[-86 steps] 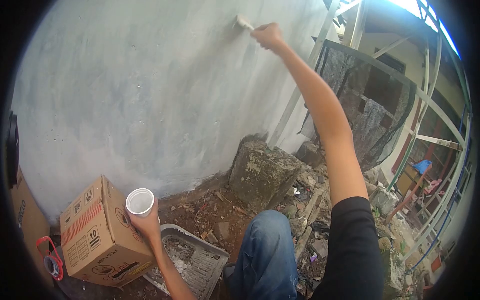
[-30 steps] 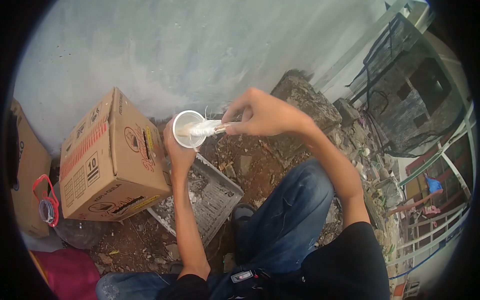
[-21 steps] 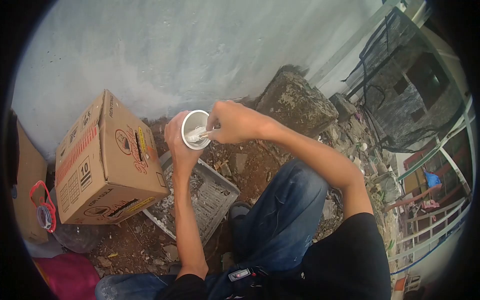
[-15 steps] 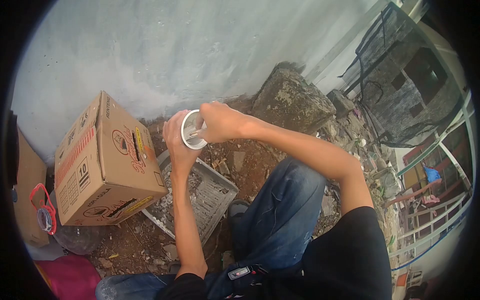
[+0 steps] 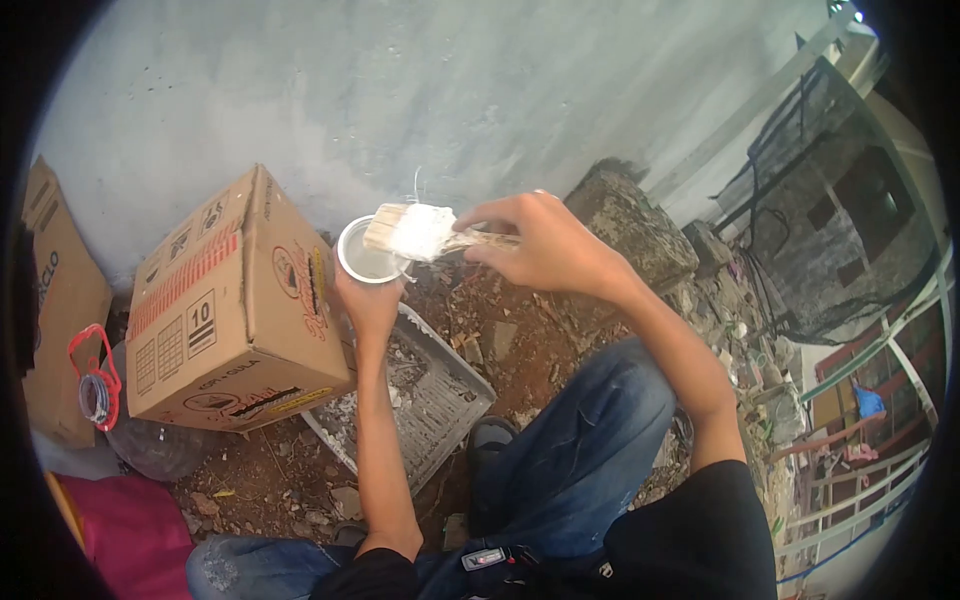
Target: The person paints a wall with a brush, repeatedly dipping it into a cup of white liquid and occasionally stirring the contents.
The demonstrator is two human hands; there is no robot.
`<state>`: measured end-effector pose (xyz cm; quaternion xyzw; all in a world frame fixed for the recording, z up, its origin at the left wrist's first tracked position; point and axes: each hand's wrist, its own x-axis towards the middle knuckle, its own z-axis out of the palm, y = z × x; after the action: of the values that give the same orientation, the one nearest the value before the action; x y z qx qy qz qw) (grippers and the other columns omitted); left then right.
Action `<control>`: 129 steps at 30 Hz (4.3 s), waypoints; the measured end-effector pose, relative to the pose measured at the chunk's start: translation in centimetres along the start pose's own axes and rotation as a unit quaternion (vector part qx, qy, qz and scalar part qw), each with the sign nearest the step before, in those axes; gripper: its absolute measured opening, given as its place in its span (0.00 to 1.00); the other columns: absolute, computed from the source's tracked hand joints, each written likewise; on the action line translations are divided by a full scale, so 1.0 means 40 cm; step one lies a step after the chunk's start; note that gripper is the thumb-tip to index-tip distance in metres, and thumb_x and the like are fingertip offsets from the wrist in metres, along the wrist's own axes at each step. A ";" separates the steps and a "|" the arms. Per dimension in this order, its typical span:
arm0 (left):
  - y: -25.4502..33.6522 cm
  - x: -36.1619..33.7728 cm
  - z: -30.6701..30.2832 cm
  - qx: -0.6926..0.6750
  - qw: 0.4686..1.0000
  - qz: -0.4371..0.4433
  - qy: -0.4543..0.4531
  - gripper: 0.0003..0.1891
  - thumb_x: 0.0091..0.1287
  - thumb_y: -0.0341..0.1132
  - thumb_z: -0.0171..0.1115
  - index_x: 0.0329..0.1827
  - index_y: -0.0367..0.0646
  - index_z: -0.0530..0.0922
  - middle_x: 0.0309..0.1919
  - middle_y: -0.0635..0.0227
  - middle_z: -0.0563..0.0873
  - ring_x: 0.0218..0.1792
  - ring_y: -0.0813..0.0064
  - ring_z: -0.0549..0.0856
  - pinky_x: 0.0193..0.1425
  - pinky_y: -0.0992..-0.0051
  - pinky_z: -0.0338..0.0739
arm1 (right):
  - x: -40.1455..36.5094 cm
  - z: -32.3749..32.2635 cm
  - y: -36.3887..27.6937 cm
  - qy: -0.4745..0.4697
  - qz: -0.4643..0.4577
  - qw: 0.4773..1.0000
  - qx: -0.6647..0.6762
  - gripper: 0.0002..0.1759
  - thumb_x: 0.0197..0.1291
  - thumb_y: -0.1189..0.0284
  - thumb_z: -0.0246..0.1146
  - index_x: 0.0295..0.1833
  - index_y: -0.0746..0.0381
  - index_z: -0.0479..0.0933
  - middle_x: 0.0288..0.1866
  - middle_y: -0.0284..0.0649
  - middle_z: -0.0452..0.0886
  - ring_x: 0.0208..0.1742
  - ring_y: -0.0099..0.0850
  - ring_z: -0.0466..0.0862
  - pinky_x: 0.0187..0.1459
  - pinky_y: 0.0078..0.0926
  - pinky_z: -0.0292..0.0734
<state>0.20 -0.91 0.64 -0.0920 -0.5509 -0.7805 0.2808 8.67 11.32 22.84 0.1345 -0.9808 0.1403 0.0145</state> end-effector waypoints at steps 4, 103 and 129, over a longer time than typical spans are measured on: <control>0.019 0.018 0.008 0.012 0.998 0.048 0.026 0.33 0.44 0.30 0.82 0.55 0.36 0.76 0.48 0.55 0.84 0.49 0.60 0.85 0.54 0.63 0.78 | 0.006 -0.006 0.048 -0.046 0.006 0.984 0.170 0.17 0.65 0.70 0.66 0.58 0.64 0.79 0.21 0.31 0.78 0.19 0.15 0.72 0.21 0.18 0.63; 0.039 0.005 0.054 0.038 0.999 -0.024 -0.012 0.34 0.42 0.30 0.82 0.55 0.38 0.76 0.49 0.56 0.83 0.52 0.55 0.83 0.58 0.60 0.75 | 0.204 -0.742 0.225 0.481 0.072 0.868 -0.101 0.21 0.55 0.62 0.72 0.48 0.66 0.87 0.24 0.37 0.82 0.22 0.23 0.78 0.25 0.23 0.76; 0.075 0.021 0.023 0.034 0.999 -0.038 0.016 0.35 0.43 0.28 0.82 0.57 0.36 0.75 0.50 0.56 0.84 0.52 0.59 0.83 0.59 0.62 0.75 | 0.119 -0.610 0.256 0.358 0.113 0.926 -0.040 0.16 0.55 0.63 0.73 0.45 0.63 0.88 0.19 0.33 0.77 0.16 0.19 0.73 0.17 0.20 0.66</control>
<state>0.97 -1.05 3.79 -0.0491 -0.5758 -0.7726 0.2629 1.12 26.36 43.82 -0.0371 -0.9239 0.1401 0.3541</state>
